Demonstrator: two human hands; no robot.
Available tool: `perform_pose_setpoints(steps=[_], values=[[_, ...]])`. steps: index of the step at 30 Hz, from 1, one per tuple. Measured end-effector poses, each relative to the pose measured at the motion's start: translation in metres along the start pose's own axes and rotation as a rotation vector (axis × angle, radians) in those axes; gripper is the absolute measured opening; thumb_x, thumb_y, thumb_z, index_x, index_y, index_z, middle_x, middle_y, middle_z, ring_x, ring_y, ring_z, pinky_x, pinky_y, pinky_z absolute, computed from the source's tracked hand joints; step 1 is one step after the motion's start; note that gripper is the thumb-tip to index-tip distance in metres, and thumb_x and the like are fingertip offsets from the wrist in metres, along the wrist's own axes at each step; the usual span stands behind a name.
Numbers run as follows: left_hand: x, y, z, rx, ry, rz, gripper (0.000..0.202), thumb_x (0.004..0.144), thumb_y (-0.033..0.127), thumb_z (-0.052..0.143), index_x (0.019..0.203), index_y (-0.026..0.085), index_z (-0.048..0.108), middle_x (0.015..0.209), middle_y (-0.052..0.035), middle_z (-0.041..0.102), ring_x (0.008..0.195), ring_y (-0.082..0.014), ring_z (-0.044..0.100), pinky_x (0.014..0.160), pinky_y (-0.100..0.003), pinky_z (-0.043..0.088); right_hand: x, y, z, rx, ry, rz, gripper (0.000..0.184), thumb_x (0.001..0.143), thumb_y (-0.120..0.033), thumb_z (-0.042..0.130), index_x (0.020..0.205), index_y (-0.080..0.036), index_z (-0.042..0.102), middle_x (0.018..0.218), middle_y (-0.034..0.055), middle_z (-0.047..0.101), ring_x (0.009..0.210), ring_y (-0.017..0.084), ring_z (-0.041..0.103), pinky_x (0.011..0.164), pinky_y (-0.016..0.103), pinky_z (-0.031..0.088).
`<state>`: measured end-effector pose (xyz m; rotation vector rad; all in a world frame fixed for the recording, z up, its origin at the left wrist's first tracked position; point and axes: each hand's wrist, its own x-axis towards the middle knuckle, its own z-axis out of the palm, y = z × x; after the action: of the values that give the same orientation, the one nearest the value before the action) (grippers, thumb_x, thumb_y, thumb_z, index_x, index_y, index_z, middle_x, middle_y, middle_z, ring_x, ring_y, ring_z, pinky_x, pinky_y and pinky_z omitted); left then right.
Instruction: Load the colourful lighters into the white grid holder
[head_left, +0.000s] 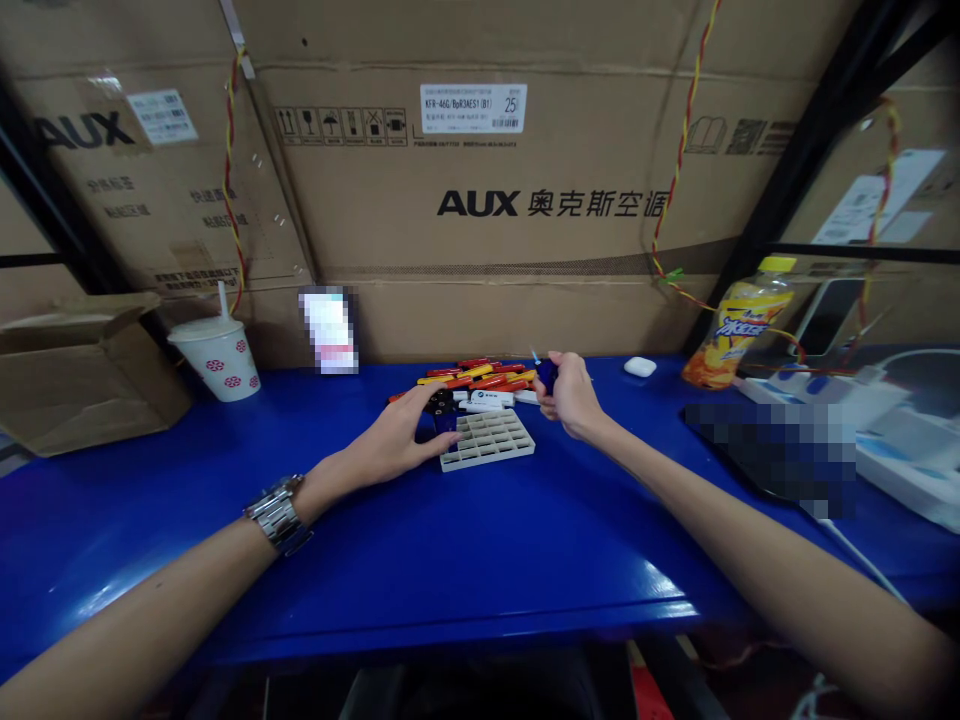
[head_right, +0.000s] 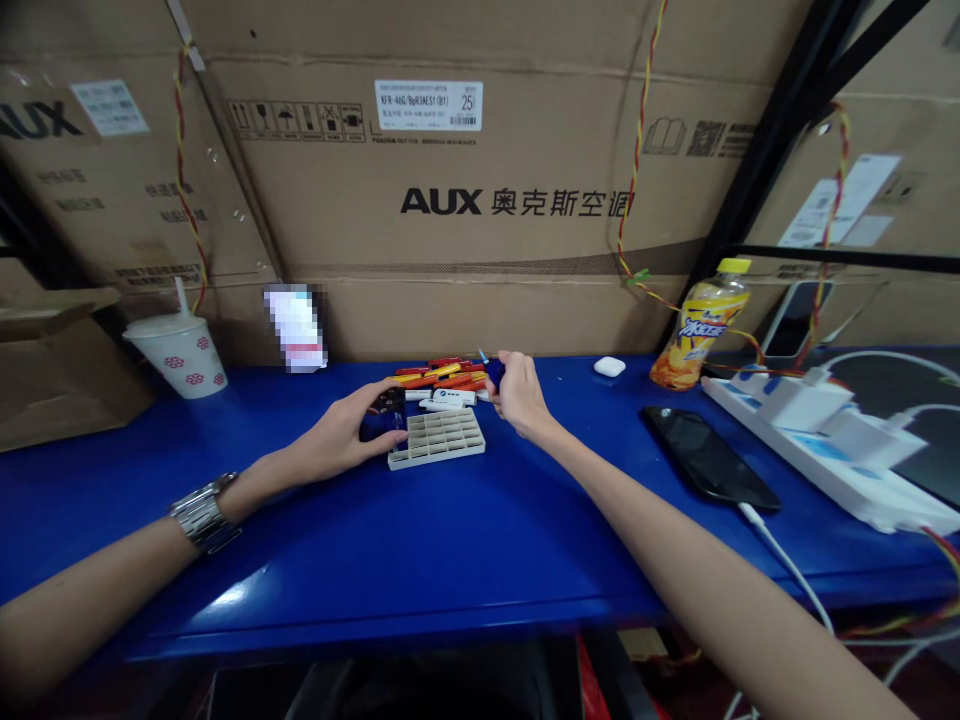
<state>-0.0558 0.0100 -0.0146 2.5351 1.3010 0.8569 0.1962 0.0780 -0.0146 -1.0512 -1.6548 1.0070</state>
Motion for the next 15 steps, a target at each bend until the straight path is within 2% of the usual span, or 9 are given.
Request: perform_pose_setpoints(steps=[2,4,8,11,15], values=[[0.000,0.001,0.000,0.003,-0.006,-0.001,0.067,0.085,0.050,0.056,0.140,0.018,0.035,0.142,-0.0151,0.046,0.129,-0.0285,0.046,0.107,-0.049,0.038,-0.001,-0.004,0.003,0.130,0.131,0.106,0.051,0.087,-0.064,0.018,0.055,-0.026,0.031,0.036,-0.0045,0.023,0.030,0.010,0.019,0.033,0.026,0.016],[0.000,0.001,-0.001,0.004,-0.011,-0.001,0.067,0.085,0.050,0.055,0.140,0.018,0.035,0.142,-0.0154,0.046,0.130,-0.0280,0.045,0.107,-0.048,0.038,-0.003,-0.008,0.004,0.195,0.186,0.176,0.050,0.088,-0.060,0.022,0.055,-0.025,0.034,0.036,-0.0044,0.024,0.030,0.009,0.020,0.033,0.025,0.015],[0.000,0.000,-0.001,-0.001,-0.012,-0.008,0.068,0.085,0.051,0.055,0.140,0.018,0.035,0.142,-0.0150,0.046,0.129,-0.0287,0.046,0.106,-0.049,0.039,-0.003,-0.011,0.003,0.258,0.074,0.188,0.055,0.087,-0.066,0.017,0.062,-0.023,0.040,0.038,-0.0052,0.029,0.030,0.007,0.020,0.034,0.024,0.014],[0.000,-0.002,-0.001,-0.007,-0.022,-0.021,0.070,0.084,0.052,0.056,0.140,0.018,0.034,0.142,-0.0148,0.046,0.128,-0.0290,0.046,0.104,-0.048,0.041,-0.003,-0.011,0.004,0.211,0.016,0.051,0.047,0.088,-0.064,0.029,0.077,-0.022,0.046,0.044,-0.0053,0.040,0.033,0.008,0.031,0.035,0.023,0.019],[0.001,-0.003,0.001,-0.029,-0.007,-0.004,0.063,0.088,0.051,0.051,0.140,0.019,0.035,0.141,-0.0142,0.048,0.128,-0.0289,0.046,0.105,-0.048,0.040,-0.005,-0.015,0.007,-0.001,-0.003,-0.236,0.033,0.086,-0.054,0.049,0.082,-0.021,0.049,0.063,-0.0008,0.056,0.053,0.011,0.050,0.047,0.024,0.038]])
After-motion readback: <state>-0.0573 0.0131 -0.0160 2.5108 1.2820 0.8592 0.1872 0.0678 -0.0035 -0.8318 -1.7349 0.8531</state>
